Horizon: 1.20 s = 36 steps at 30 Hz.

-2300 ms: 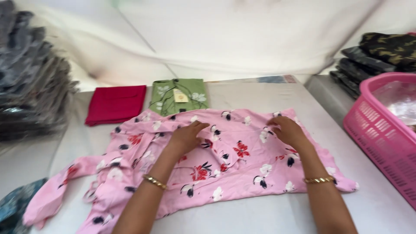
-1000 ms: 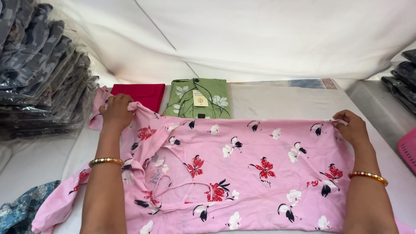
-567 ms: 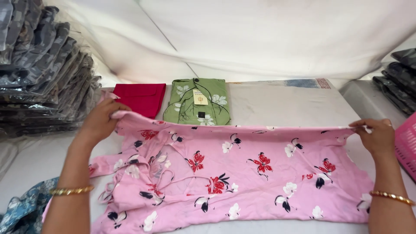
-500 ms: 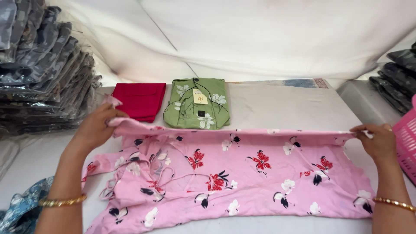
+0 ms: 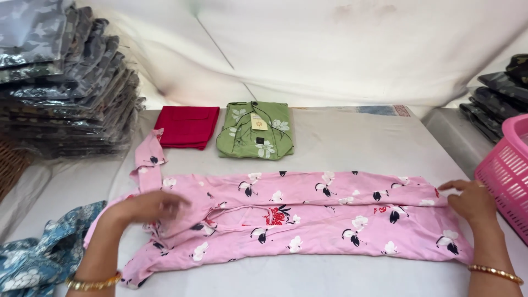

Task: The person folds a pink floral garment and then a blue floral garment on a white surface. They smooth the fabric, fold the sides inward, and fold the garment in half before placing it on a stack.

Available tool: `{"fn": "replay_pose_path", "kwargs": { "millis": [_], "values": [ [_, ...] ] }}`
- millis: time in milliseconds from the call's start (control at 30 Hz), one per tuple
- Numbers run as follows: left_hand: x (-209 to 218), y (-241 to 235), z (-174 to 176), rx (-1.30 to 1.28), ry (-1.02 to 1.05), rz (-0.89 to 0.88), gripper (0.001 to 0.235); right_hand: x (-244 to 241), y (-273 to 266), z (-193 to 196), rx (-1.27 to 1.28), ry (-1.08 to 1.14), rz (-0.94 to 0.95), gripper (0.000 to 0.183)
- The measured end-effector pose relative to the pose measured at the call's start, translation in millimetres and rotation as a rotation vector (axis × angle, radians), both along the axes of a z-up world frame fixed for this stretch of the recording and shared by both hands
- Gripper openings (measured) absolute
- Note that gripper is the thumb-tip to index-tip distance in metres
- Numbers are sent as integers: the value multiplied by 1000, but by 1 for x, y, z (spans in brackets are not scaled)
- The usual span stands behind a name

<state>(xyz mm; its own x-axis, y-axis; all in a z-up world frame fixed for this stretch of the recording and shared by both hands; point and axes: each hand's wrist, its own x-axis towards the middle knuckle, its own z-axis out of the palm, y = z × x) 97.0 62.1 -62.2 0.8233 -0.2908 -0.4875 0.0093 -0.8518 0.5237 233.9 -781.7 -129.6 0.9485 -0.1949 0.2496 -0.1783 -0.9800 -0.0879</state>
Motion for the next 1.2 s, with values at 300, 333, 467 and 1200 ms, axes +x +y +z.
{"fn": "replay_pose_path", "kwargs": {
  "millis": [300, 333, 467, 1200],
  "values": [
    [80, 24, -50, 222, -706, 135, 54, 94, 34, -46, -45, 194, 196, 66],
    [71, 22, -39, 224, -704, 134, 54, 83, 40, -31, -43, 196, 197, 66],
    [47, 28, -18, 64, -331, 348, 46, 64, 40, 2, -54, 293, 72, 40],
    [33, 166, -86, 164, -806, 636, 55, 104, 9, -46, 39, -254, 417, 53]
  ]
}}
